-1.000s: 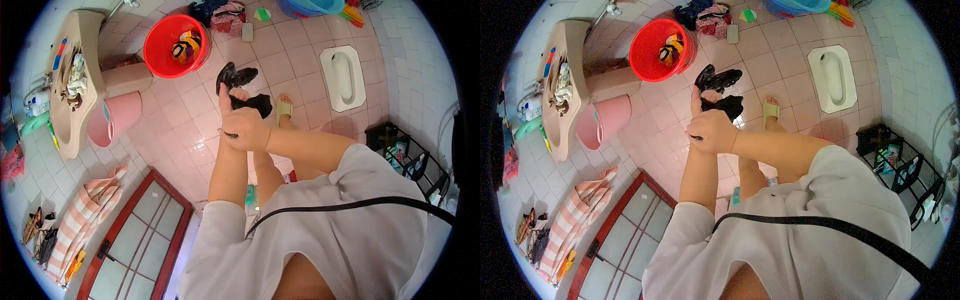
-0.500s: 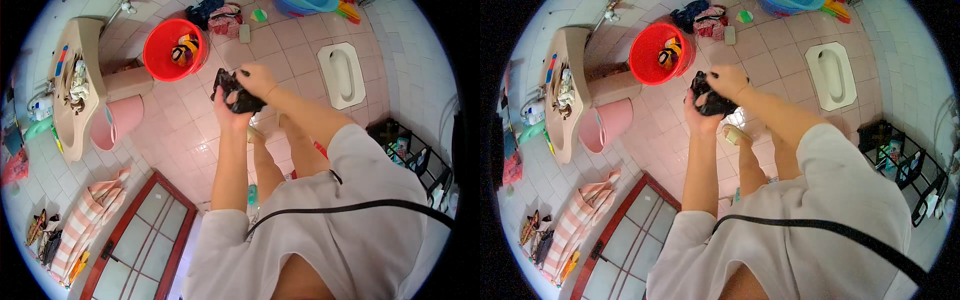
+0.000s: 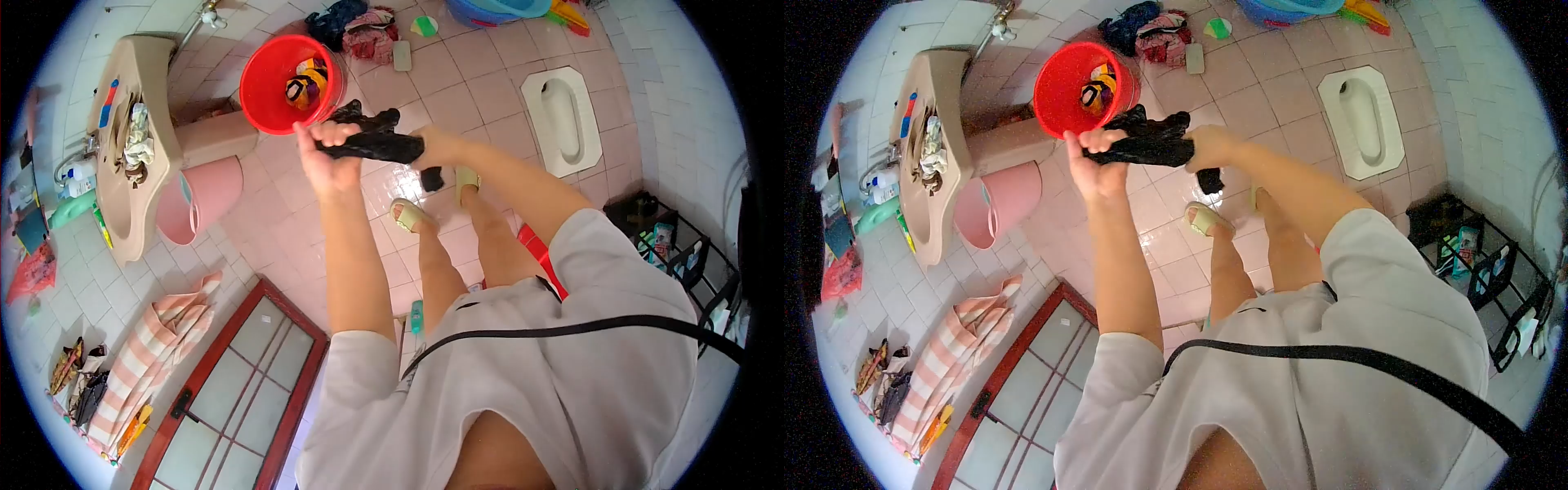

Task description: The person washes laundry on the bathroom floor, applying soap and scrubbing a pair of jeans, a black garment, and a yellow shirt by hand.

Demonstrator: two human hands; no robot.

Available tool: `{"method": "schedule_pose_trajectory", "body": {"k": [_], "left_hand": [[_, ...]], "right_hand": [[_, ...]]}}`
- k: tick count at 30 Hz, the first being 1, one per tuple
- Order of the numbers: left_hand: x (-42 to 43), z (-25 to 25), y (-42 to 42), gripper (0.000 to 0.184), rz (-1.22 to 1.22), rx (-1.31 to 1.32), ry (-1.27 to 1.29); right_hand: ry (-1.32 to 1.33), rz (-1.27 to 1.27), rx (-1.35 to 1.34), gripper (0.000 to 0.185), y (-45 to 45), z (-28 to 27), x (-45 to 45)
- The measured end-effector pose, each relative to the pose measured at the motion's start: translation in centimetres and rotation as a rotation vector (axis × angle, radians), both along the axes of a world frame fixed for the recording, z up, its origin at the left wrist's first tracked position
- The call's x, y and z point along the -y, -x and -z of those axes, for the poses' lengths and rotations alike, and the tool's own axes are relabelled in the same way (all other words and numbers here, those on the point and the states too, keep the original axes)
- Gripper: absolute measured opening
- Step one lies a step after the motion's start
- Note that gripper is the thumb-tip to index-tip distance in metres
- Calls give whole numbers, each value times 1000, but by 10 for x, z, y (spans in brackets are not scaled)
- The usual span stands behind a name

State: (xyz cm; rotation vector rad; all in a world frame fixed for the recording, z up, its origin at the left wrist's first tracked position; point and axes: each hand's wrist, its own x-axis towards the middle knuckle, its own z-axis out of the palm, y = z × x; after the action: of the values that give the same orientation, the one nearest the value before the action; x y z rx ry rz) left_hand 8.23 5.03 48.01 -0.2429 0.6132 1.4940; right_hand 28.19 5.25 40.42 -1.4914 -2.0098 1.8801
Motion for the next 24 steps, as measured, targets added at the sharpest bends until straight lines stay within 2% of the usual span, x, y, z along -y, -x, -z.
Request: {"method": "schedule_pose_trajectory", "body": {"k": [2,3,5,7,9,11,13,14,15,17,19,22,23,24], "left_hand": [[2,6,15,42,-87,133,-28],[4,11,21,42,-86,131,-31],[9,21,31,42,-301,186,146],[11,37,34,42,-317,104,212],[15,58,35,39,-163,141,347],[28,100,33,36,94,91,270],[23,42,-10,37,2,241,279],[30,88,-3,39,209,119,-241],[29,79,-9,39,209,118,-241],[25,33,-30,39,123,-165,305],[23,12,-50,37,95,12,258],[22,9,-52,36,107,-31,368],[23,14,-47,36,117,-31,399],[32,50,-32,37,154,-103,299]], "right_hand": [[-53,71,-24,51,-11,6,0],[-53,140,-23,49,-17,-14,-4],[-50,216,-24,47,-23,-27,-1],[-418,226,-378,45,-24,-38,-2],[-436,190,-650,42,-5,-72,8],[-524,171,-866,35,35,-99,32],[-629,183,-619,24,64,-110,67],[-719,358,-568,26,74,-103,71],[-719,359,-569,26,74,-93,62],[-716,589,-287,27,70,-65,24],[-349,729,-92,31,57,-56,-15],[-464,742,-130,30,56,-72,-6],[-504,601,-79,32,52,-87,10],[-505,596,-78,32,56,-97,28]]}}
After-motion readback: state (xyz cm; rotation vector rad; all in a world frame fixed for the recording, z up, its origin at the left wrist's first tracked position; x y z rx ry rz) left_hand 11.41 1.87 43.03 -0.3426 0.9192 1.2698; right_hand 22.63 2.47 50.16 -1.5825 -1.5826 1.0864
